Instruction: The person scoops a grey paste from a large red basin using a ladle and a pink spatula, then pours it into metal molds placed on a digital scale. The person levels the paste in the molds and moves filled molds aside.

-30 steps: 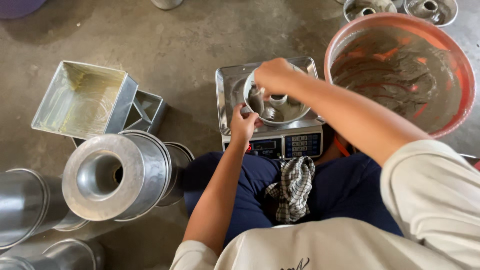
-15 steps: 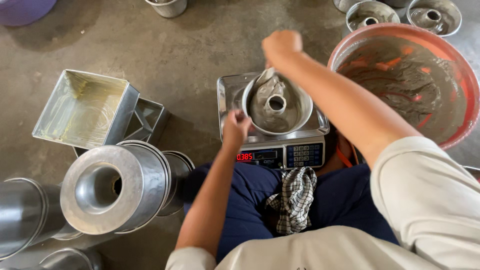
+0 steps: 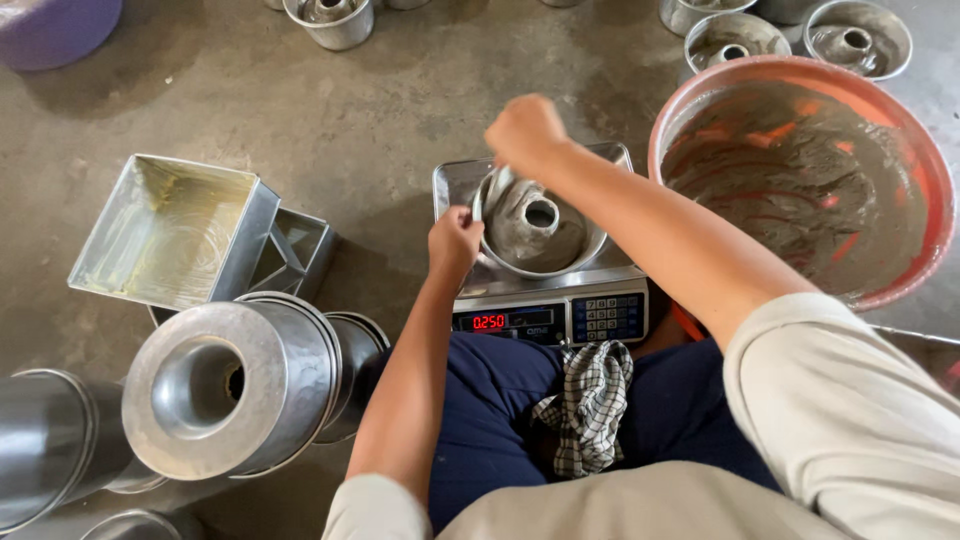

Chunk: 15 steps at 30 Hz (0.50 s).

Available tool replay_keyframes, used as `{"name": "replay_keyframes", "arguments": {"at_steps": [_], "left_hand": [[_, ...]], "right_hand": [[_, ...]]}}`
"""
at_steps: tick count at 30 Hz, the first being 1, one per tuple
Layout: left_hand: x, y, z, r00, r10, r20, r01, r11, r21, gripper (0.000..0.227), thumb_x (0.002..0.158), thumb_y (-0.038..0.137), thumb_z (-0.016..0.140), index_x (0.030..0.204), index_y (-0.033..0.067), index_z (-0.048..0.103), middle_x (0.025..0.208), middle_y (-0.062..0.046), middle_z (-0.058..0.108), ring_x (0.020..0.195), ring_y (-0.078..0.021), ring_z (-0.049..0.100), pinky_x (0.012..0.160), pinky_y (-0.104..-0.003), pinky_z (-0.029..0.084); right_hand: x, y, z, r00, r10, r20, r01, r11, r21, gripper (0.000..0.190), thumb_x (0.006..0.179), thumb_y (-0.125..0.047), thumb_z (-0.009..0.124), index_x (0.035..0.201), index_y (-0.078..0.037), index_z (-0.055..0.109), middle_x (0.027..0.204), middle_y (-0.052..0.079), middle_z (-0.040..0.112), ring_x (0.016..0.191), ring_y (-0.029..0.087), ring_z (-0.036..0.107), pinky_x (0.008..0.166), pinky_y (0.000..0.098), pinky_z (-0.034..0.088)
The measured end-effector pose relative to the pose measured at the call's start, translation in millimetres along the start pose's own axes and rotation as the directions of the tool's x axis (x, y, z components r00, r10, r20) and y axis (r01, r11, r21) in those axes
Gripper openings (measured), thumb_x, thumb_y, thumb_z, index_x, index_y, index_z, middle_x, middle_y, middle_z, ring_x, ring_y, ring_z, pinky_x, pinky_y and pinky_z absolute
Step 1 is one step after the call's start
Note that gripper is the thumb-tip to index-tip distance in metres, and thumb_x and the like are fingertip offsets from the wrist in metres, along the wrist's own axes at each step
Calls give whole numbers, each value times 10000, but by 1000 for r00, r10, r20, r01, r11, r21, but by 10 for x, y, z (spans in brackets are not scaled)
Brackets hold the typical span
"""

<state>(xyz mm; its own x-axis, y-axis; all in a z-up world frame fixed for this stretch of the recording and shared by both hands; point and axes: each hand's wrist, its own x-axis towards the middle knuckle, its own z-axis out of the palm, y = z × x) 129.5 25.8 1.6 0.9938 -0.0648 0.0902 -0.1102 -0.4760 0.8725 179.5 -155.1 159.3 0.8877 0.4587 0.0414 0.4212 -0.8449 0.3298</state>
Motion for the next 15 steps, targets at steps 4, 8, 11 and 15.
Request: {"name": "replay_keyframes", "arguments": {"at_steps": [4, 8, 11, 15], "left_hand": [[-694, -57, -30, 906, -326, 270, 400, 869, -293, 245, 888, 132, 738, 1008, -32, 601, 878, -138, 713, 740, -255, 767, 664, -350, 574], [-749, -161, -53, 814, -396, 425, 570, 686, -453, 230, 901, 190, 701, 1042, 46, 590, 943, -111, 684, 852, -236, 731, 695, -380, 634], [-44, -262, -120, 997, -59, -47, 56, 997, -45, 327, 907, 262, 733, 1096, -2, 693, 1037, -197, 749, 982, -323, 718, 836, -429, 554], [359, -286, -124, 1000, 9, 12, -11, 977, 212, 290, 898, 251, 714, 1053, 8, 745, 989, -196, 764, 950, -368, 719, 833, -461, 561]], "right_hand": [[-261, 451, 123, 899, 405, 167, -426, 897, 115, 292, 799, -439, 821, 834, -150, 813, 819, 107, 756, 784, 296, 741, 571, 424, 536], [-661, 566, -53, 925, 365, 104, -379, 882, 281, 297, 900, -514, 769, 931, -225, 833, 849, 88, 772, 852, 295, 726, 672, 446, 518], [-676, 359, -117, 962, 1, -273, 84, 950, 300, 258, 739, -444, 785, 912, -260, 840, 844, 22, 771, 896, 277, 715, 712, 443, 527], [-486, 38, 132, 967, 170, -190, -133, 972, 194, 169, 793, -404, 735, 817, -272, 837, 867, 63, 763, 947, 299, 710, 740, 437, 537]]}}
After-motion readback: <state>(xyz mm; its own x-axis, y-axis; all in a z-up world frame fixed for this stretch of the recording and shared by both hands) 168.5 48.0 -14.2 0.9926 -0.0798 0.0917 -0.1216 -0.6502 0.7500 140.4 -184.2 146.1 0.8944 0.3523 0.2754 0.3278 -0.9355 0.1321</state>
